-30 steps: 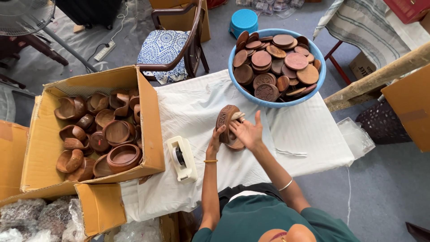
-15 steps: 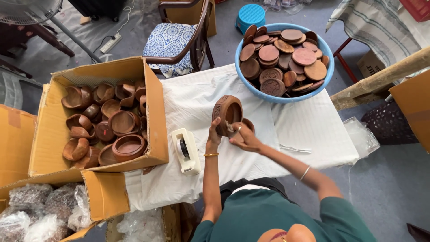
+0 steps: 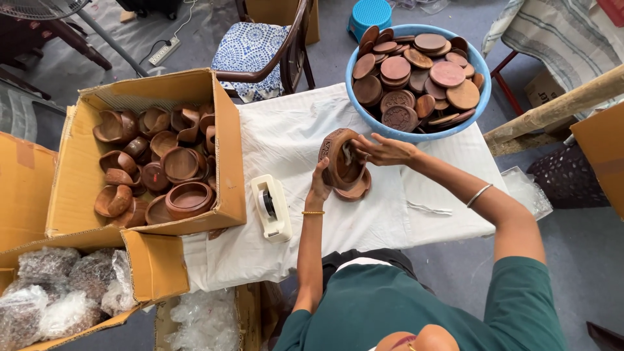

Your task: The person sorts through a blue basin of small wooden discs and a cardboard box of wooden bowls. They pick up a wooden bowl and wipe its surface with a cloth, then place it on the table.

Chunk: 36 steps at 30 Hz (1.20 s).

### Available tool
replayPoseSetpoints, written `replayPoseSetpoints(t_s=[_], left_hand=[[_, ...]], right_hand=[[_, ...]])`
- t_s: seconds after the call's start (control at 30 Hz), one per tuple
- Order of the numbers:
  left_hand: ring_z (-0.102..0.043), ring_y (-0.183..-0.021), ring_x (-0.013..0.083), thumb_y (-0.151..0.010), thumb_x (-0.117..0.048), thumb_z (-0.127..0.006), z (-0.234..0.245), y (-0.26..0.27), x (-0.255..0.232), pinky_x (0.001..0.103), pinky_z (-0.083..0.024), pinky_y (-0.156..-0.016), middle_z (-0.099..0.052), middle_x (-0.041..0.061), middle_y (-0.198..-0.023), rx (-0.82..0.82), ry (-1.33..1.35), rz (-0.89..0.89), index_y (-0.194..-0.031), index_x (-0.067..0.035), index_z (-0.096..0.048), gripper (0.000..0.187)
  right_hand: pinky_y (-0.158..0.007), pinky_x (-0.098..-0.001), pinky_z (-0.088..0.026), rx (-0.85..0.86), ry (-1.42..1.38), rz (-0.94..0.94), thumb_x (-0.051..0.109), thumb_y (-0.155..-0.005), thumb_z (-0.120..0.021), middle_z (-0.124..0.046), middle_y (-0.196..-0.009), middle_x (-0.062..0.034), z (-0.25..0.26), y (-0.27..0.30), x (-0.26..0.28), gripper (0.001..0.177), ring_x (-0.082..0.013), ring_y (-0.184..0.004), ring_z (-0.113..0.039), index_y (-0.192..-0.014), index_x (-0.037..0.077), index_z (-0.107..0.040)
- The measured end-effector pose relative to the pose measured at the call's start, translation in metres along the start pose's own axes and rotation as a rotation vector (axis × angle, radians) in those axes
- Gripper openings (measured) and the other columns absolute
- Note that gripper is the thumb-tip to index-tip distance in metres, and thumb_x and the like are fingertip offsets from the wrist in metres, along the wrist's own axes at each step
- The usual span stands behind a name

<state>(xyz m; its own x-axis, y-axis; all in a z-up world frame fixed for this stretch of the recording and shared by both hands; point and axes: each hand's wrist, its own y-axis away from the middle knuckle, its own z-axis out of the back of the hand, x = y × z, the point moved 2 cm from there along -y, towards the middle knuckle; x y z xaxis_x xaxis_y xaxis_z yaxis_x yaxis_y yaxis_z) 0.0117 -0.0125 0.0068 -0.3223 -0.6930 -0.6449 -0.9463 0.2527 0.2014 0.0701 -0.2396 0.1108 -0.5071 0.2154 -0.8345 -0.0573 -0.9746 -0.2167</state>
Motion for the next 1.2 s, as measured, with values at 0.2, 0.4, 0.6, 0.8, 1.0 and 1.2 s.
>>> replayPoseSetpoints(t_s=[0.2,0.4,0.6,0.8,1.0,1.2], left_hand=[[-0.057,-0.127,0.0240,-0.084,-0.052,-0.077,-0.012,0.001,0.005,0.037,-0.050,-0.106,-0.061,0.011,-0.136,0.040,0.069,-0.005,-0.143,0.000,-0.052,0.083],[-0.057,-0.126,0.0252,-0.080,-0.054,-0.076,-0.011,0.008,-0.010,0.041,-0.052,-0.103,-0.061,0.011,-0.135,-0.006,0.124,-0.095,-0.142,-0.003,-0.051,0.084],[-0.061,-0.105,0.0207,-0.093,-0.047,-0.080,0.058,-0.026,0.029,0.037,-0.051,-0.090,-0.064,0.009,-0.118,-0.004,-0.028,-0.138,-0.135,0.003,-0.059,0.068],[-0.065,-0.104,0.0170,-0.083,-0.046,-0.078,0.019,-0.010,0.015,0.032,-0.054,-0.091,-0.069,0.006,-0.117,-0.004,-0.104,-0.096,-0.131,-0.002,-0.062,0.067],[-0.062,-0.115,0.0182,-0.083,-0.052,-0.076,0.010,-0.011,0.019,0.034,-0.050,-0.099,-0.065,0.007,-0.126,-0.019,0.037,-0.037,-0.137,-0.002,-0.057,0.075],[-0.062,-0.117,0.0198,-0.083,-0.054,-0.075,0.012,-0.011,0.020,0.035,-0.051,-0.100,-0.065,0.009,-0.127,-0.040,-0.083,-0.054,-0.138,-0.001,-0.057,0.078]], right_hand=[[-0.110,-0.0457,-0.031,-0.142,0.131,0.037,0.040,-0.102,-0.058,-0.054,-0.156,-0.0009,-0.020,0.003,0.016,0.032,-0.0192,-0.132,-0.045,-0.121,0.019,-0.074],[-0.070,-0.0319,-0.049,0.204,-0.343,-0.180,0.023,-0.106,-0.063,-0.061,-0.159,-0.0111,-0.034,0.001,0.063,0.015,-0.0142,-0.083,-0.063,-0.100,0.014,-0.074],[-0.044,-0.0295,-0.050,0.295,-1.005,-0.787,0.046,-0.095,-0.056,-0.066,-0.134,-0.0183,0.040,-0.038,0.089,0.058,-0.0176,-0.047,-0.064,-0.131,0.001,-0.063],[-0.046,-0.0302,-0.032,-0.105,-2.319,-1.455,0.033,-0.102,-0.054,-0.066,-0.099,-0.0226,0.049,-0.047,0.076,0.046,-0.0123,-0.053,-0.043,-0.137,0.003,-0.051],[-0.064,-0.0293,-0.057,-0.818,-2.840,-2.025,0.037,-0.100,-0.046,-0.079,-0.113,-0.0178,0.063,-0.068,0.040,0.039,-0.0154,-0.062,-0.063,-0.123,0.005,-0.043],[-0.069,-0.0293,-0.058,-0.257,-1.650,-1.645,0.012,-0.097,-0.073,-0.077,-0.091,-0.0069,0.050,-0.064,0.050,0.018,-0.0128,-0.078,-0.071,-0.111,0.002,-0.072]])
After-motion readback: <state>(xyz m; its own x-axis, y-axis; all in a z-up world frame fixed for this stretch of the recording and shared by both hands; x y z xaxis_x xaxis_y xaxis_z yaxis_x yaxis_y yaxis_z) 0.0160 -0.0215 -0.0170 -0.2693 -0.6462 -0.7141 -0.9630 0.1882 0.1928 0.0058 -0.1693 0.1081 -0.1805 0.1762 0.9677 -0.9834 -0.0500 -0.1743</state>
